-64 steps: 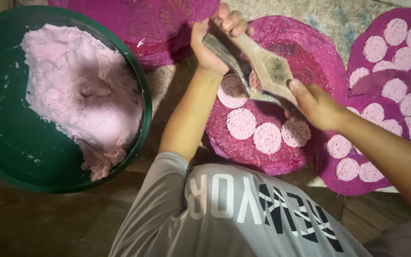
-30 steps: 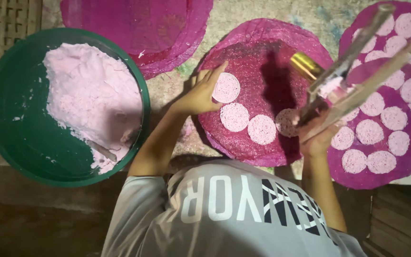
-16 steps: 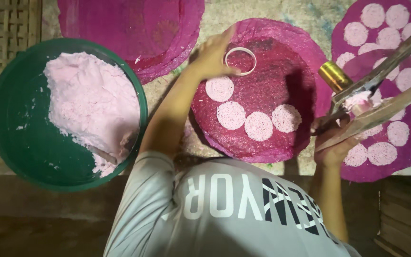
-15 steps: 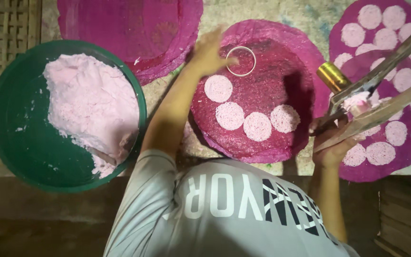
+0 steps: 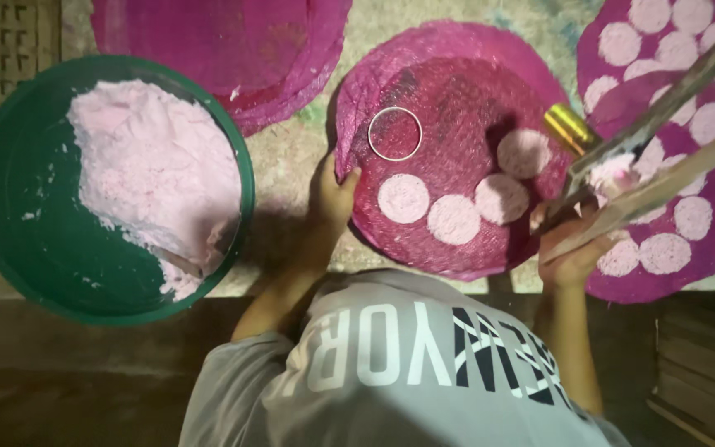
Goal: The person scoops pink dough from a green bowl using a manual press tool and forms round discs on a pink mat. The person repeatedly fills the press, releases the shaped dough onto the mat, and arranges the discs in rows.
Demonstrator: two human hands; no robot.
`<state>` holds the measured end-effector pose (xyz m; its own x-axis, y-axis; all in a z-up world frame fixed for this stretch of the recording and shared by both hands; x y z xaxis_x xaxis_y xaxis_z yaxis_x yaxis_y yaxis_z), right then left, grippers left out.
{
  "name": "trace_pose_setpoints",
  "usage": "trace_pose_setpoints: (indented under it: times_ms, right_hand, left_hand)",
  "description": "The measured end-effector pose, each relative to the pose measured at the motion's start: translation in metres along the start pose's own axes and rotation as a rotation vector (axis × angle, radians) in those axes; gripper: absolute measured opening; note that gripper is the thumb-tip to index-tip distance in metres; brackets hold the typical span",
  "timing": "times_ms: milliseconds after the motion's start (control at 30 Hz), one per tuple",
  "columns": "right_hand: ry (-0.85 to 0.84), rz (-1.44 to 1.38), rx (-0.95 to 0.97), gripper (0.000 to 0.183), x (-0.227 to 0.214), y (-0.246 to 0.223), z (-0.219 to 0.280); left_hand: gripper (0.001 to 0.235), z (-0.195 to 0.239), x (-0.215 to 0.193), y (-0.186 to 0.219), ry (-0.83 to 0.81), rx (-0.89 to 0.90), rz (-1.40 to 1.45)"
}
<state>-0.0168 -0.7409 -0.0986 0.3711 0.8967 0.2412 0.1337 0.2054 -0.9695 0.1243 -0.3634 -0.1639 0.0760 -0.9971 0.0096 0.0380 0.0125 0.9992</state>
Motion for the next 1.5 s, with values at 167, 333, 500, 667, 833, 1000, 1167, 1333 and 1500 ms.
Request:
trace_pose_setpoints:
  times_ms: [167, 333, 500, 667, 833, 1000, 1167, 1333, 1500]
  right_hand:
    - [0.036, 0.001, -0.001, 0.105, 0.025, -0.009, -0.006]
    - [-0.132, 0.015, 0.037, 0.101, 0.043, -0.02, 0.0]
    - [-0.185, 0.09, -0.004, 0.099, 0.044, -0.025, 0.004]
    - [-0.419, 0.381, 0.044, 0.091, 0.046, -0.028, -0.01]
    - [-0.844, 0.683, 0.604, 0.083, 0.076, -0.036, -0.038]
    - [-0.972, 0.958, 0.919, 0.085, 0.133, -0.079, -0.082]
    - [-1.0, 1.397, 0.611, 0.093, 0.196, -0.095, -0.105]
    - [-0.954, 1.431, 0.505, 0.075, 0.237, -0.088, -0.092]
    - [-0.988, 1.471, 0.516, 0.074, 0.239, -0.084, -0.089]
  left_hand:
    - [0.072, 0.028, 0.001, 0.058, -0.002, 0.522, -0.727]
    - [0.023, 0.017, 0.015, 0.073, -0.244, 0.567, -0.716]
    - [0.018, 0.023, 0.011, 0.065, -0.302, 0.564, -0.675]
    - [0.03, 0.013, 0.009, 0.082, -0.284, 0.639, -0.694]
    - [0.074, -0.045, 0.028, 0.117, -0.891, -0.177, 1.441]
    - [0.059, -0.071, 0.043, 0.124, -0.777, 0.022, 1.679]
    - [0.033, -0.095, 0.033, 0.096, -0.625, 0.096, 1.822]
    - [0.026, -0.111, 0.007, 0.073, -0.64, 0.168, 1.841]
    - [0.023, -0.103, 0.01, 0.055, -0.607, 0.117, 1.907]
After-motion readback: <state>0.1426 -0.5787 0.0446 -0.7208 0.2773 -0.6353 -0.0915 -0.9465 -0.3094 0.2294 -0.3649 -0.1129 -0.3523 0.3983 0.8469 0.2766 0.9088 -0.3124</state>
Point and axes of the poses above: each hand's wrist, its own z-axis away from the middle knuckle, its own x-axis out of the palm, y = z × x, the point moved 2 cm from there along -z, towards the middle knuckle, and after that the axes turned 7 degrees about z, right-handed, at the moved point
